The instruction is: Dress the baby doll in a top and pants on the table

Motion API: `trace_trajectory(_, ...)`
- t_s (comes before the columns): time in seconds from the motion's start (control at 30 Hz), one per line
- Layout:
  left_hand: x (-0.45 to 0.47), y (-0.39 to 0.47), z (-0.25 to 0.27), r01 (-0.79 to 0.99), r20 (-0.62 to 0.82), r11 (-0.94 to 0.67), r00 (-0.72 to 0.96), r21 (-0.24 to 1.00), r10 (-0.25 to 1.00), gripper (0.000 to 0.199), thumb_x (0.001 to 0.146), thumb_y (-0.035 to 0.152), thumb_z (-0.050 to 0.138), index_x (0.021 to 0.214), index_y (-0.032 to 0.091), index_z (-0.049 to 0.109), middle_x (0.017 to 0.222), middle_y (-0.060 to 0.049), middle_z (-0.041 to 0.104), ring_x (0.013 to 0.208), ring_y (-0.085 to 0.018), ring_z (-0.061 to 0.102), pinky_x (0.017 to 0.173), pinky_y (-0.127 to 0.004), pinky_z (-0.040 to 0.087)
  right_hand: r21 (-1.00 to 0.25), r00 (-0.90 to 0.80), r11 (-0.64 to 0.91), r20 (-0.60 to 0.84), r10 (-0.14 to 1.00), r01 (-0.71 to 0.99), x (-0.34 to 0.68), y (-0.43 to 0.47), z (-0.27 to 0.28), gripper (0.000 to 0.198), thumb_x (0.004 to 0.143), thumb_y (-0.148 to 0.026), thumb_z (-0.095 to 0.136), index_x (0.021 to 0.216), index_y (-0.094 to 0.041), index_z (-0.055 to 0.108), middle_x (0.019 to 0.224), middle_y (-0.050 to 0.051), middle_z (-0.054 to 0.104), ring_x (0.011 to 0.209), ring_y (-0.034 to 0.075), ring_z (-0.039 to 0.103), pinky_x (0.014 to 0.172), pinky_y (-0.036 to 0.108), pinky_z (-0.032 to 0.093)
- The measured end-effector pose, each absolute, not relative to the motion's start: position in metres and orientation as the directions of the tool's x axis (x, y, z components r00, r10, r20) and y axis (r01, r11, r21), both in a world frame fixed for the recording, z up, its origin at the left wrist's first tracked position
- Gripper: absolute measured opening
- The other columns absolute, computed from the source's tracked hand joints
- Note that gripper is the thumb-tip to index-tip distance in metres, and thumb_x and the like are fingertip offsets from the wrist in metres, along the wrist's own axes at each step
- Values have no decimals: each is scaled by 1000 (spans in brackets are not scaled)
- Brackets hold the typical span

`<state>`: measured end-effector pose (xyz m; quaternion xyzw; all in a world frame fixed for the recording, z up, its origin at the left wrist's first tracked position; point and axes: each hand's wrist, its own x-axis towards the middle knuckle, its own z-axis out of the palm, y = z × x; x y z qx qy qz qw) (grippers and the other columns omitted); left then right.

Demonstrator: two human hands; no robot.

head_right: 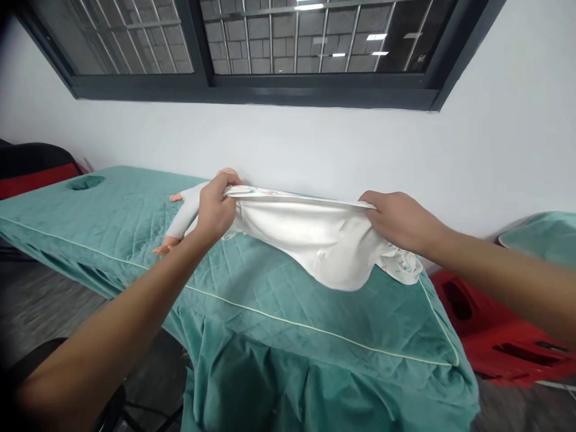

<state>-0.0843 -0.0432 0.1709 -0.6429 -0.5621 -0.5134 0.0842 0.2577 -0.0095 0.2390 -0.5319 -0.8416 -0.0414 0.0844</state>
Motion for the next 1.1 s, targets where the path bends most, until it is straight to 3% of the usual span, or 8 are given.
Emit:
trace_trajectory(0.1, -86, -49, 159, 844, 775, -290, -210, 452, 595, 30, 72, 5, 40, 91, 22, 55, 95, -3, 66, 93, -19, 59, 86, -33, 48, -320, -317, 362, 187, 930, 876, 262, -16, 231, 27, 90, -26, 37, 100, -21, 62, 97, 7, 68, 84, 19, 60, 73, 29, 41)
trace_trajectory(0.2, -86, -55, 158, 912, 717, -113, -229, 395, 659, 26, 74, 5, 43, 90, 23, 55, 95, -4, 66, 89, -21, 60, 79, -33, 48, -400, -298, 335, 152, 942, 853, 268, -12, 223, 27, 88, -26, 39, 97, -20, 63, 95, 8, 69, 82, 19, 60, 70, 29, 41)
trace_trajectory(0.33, -82, -44, 160, 978, 488, 106, -182, 180, 853, 32, 78, 5, 44, 99, 22, 60, 102, -9, 67, 89, -25, 63, 74, -35, 48, -268, -380, 372, 20, 925, 889, 276, 22, 205, 27, 87, -26, 40, 89, -17, 66, 98, 11, 70, 86, 21, 62, 71, 28, 43)
trace_trajectory(0.5, -43, -17, 117, 980, 271, 194, -197, 38, 942, 42, 83, 7, 47, 123, 15, 57, 133, -19, 53, 120, -32, 52, 90, -42, 49, 55, -269, 269, -21, 963, 961, 247, 48, 148, 39, 93, -31, 43, 125, -15, 58, 119, 17, 65, 104, 30, 61, 84, 38, 47)
trace_trajectory(0.57, -17, -14, 90, 994, 198, 108, -111, 29, 974, 39, 87, 9, 44, 123, 13, 58, 136, -19, 51, 125, -32, 49, 97, -44, 47, 134, -387, 377, 52, 921, 916, 221, 38, 116, 41, 91, -24, 49, 129, -10, 55, 135, 22, 55, 122, 33, 52, 98, 43, 42)
trace_trajectory(0.73, 23, -12, 44, 990, 49, 29, -36, 140, 998, 38, 92, 14, 39, 122, 8, 61, 130, -21, 56, 124, -29, 51, 98, -39, 47, 68, -432, 437, -82, 898, 897, 163, 13, 57, 36, 92, -9, 38, 118, -7, 62, 119, 23, 64, 114, 30, 59, 98, 40, 43)
trace_trajectory(0.9, 16, 3, 41, 973, 4, 163, -166, 165, 986, 45, 96, 23, 36, 131, 2, 55, 136, -26, 53, 128, -32, 51, 105, -44, 42, 0, -225, 228, -137, 965, 974, 138, 44, 51, 45, 99, -34, 35, 116, -7, 67, 114, 24, 68, 110, 33, 64, 94, 45, 47)
trace_trajectory(1.1, 16, 21, 37, 936, 7, 281, -289, 211, 957, 60, 97, 37, 38, 148, 7, 37, 150, -26, 42, 139, -38, 40, 109, -52, 38, -56, 10, -12, -46, 999, 998, 127, 57, 34, 70, 98, -46, 32, 144, 5, 37, 153, 34, 30, 145, 38, 32, 114, 48, 31)
